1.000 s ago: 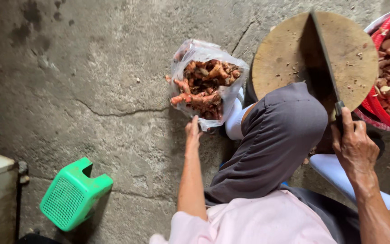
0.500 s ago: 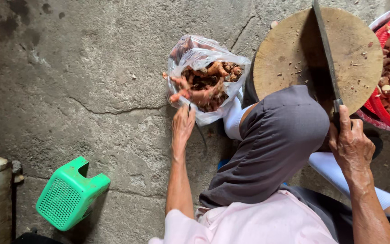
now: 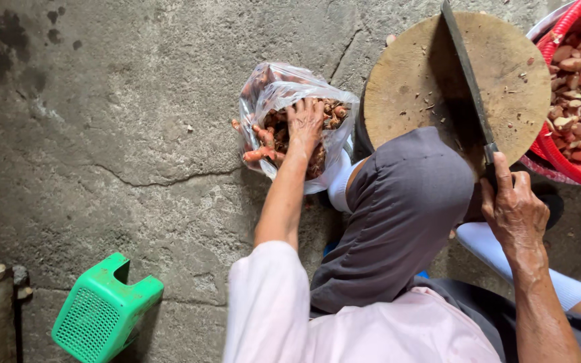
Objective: The person sits on a low stool and uses a large knife to chop brown root vegetables on a round wooden board. Chopped pieces are pushed into a red basket, while peels and trimmings fall onto the floor or into a plastic bag.
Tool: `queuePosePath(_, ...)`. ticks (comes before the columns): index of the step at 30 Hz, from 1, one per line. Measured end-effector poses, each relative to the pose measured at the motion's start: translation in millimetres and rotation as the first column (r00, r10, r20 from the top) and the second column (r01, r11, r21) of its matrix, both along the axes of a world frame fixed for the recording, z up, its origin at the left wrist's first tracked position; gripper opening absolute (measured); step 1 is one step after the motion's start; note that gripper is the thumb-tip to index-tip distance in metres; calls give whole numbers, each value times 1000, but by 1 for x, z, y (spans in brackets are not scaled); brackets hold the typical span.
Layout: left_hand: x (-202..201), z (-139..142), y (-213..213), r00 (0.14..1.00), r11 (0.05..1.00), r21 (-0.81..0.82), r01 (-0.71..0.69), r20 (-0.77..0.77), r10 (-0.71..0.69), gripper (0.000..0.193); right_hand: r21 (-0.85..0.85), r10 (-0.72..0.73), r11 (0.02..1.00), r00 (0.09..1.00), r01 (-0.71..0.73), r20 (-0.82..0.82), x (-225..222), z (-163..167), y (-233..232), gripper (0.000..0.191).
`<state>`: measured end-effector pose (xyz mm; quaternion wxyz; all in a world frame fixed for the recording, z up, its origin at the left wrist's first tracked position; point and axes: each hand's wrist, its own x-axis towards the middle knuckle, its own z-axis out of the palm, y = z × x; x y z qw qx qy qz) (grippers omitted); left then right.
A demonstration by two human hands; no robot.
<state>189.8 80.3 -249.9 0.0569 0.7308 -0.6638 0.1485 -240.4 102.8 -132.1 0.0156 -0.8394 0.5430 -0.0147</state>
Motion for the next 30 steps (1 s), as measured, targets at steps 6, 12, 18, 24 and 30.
queuePosePath(6, 17, 2, 24, 817, 977, 164, 139, -577, -20, 27, -19, -2, 1000, 1000, 2, -8, -3, -6, 3, 64)
queuePosePath(12, 56, 92, 77, -286, 972, 32, -233, -958, -36, 26, -49, -5, 999, 1000, 6, 10, -3, -20, -1, 61)
queuePosePath(18, 29, 245, 110, -540, 927, -54, -370, -800, -262, 31, 7, -59, 998, 989, 59, 137, -1, -28, 3, 68)
queuePosePath(24, -107, 231, 64, -520, 989, -109, -99, -841, -145, 32, 245, -262, 960, 757, 138, 599, -3, -53, -2, 70)
queuePosePath(30, -185, 111, 2, -125, 975, 191, -113, -976, 177, 29, 466, -498, 838, 745, 283, 443, -28, -36, 38, 70)
